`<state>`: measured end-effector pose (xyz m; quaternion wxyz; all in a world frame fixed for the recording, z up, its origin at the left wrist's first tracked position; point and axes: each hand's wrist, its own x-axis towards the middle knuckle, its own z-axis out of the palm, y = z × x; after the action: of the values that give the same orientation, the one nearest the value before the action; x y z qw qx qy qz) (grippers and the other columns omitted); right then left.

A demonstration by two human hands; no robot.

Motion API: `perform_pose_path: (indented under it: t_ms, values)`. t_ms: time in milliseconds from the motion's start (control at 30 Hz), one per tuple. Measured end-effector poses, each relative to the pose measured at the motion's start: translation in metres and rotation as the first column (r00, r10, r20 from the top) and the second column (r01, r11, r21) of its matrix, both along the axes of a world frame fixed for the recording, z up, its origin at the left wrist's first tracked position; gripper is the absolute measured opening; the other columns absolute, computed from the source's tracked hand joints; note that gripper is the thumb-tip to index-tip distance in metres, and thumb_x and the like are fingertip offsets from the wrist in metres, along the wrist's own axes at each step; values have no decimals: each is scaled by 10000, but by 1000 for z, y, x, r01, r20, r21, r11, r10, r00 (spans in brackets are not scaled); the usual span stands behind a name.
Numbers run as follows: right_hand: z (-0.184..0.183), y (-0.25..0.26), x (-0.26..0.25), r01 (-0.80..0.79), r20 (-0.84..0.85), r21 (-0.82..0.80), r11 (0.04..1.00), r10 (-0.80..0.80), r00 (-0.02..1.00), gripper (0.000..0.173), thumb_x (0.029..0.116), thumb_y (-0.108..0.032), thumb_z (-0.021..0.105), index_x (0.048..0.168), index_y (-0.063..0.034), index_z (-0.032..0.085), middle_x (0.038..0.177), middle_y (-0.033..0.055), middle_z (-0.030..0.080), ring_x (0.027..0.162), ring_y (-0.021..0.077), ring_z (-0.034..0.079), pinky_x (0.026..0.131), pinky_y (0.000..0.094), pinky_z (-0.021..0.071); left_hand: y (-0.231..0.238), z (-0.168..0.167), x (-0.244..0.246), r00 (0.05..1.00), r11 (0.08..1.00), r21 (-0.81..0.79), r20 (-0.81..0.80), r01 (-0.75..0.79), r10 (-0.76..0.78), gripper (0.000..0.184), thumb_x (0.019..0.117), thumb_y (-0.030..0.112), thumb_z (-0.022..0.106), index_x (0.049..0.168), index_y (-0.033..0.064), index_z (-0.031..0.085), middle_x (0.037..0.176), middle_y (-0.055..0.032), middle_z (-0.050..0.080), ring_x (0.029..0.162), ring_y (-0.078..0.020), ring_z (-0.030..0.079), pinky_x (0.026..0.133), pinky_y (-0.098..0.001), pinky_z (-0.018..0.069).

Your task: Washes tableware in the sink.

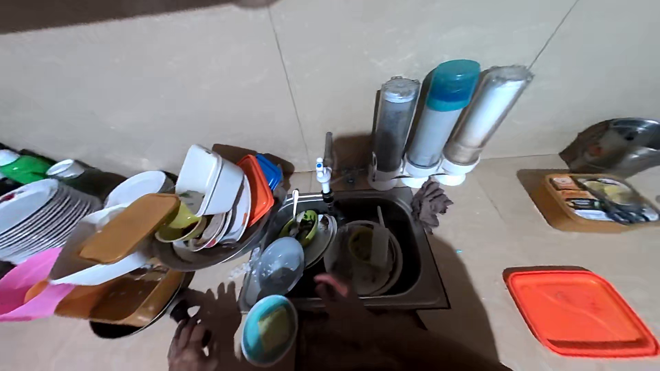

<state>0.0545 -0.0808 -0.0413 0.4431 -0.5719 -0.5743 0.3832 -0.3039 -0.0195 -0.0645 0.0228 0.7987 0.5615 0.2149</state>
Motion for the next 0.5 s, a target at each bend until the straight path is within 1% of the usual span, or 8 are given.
perform_pose_path:
  t_ms: [100,200,233,333,367,400,467,500]
  values:
    - [-1,17,87,291,204,139,947,-315,927,372,1039,-168,522,1319,61,610,1357,242,607,1276,329,589,1101,432,468,-17,16,29,991,993,90,110,71,-81,501,934,302,592,1180,-131,649,1345,-382,567,1332,-620,439,1131,-676,327]
    - [-17,55,195,505,477,181,844,-524,705,403,1022,-247,546,1306,27,631,1389,257,573,1327,391,530,1134,495,418,-38,17,72,976,987,52,150,149,-155,394,974,226,599,1166,-108,677,1338,-361,583,1326,-567,482,1130,-629,375]
    - [-25,64,227,544,556,157,824,-529,641,473,1004,-310,585,1360,2,604,1454,274,516,1381,430,470,1153,550,376,-43,13,85,973,986,26,159,166,-168,364,964,193,623,1169,-102,684,1343,-354,587,1325,-567,486,1127,-636,377]
    - [-48,68,293,586,690,-101,804,-367,624,915,908,-563,687,1636,-217,255,1691,254,36,1531,536,28,1119,795,147,-47,-4,105,969,974,-78,150,211,-198,388,935,173,656,1219,-90,674,1370,-341,579,1332,-575,477,1115,-688,360]
    - [-54,65,302,581,696,-180,794,-315,645,975,890,-601,697,1650,-262,189,1699,231,-30,1531,538,-36,1096,830,108,-46,-7,108,968,971,-85,142,223,-209,404,923,180,653,1219,-94,673,1342,-344,597,1311,-588,490,1090,-711,363]
    - [-60,63,306,581,709,-203,788,-291,643,955,888,-626,684,1643,-261,226,1700,227,25,1535,530,-17,1101,824,92,-45,-9,109,968,971,-81,134,226,-214,407,925,186,652,1218,-95,672,1321,-342,611,1291,-586,510,1076,-711,379]
    - [-68,62,301,591,769,-138,795,-290,570,790,917,-588,669,1549,-172,442,1632,252,286,1490,530,224,1090,749,267,-45,-10,108,972,972,-101,125,211,-198,430,930,206,659,1251,-80,665,1328,-327,615,1271,-554,546,1075,-679,405]
    - [-65,62,295,579,783,-148,802,-263,564,691,955,-512,654,1506,-131,488,1591,267,346,1447,530,306,1076,705,332,-44,-11,108,975,974,-102,112,204,-193,456,926,240,665,1268,-61,665,1332,-313,619,1263,-537,560,1070,-667,416]
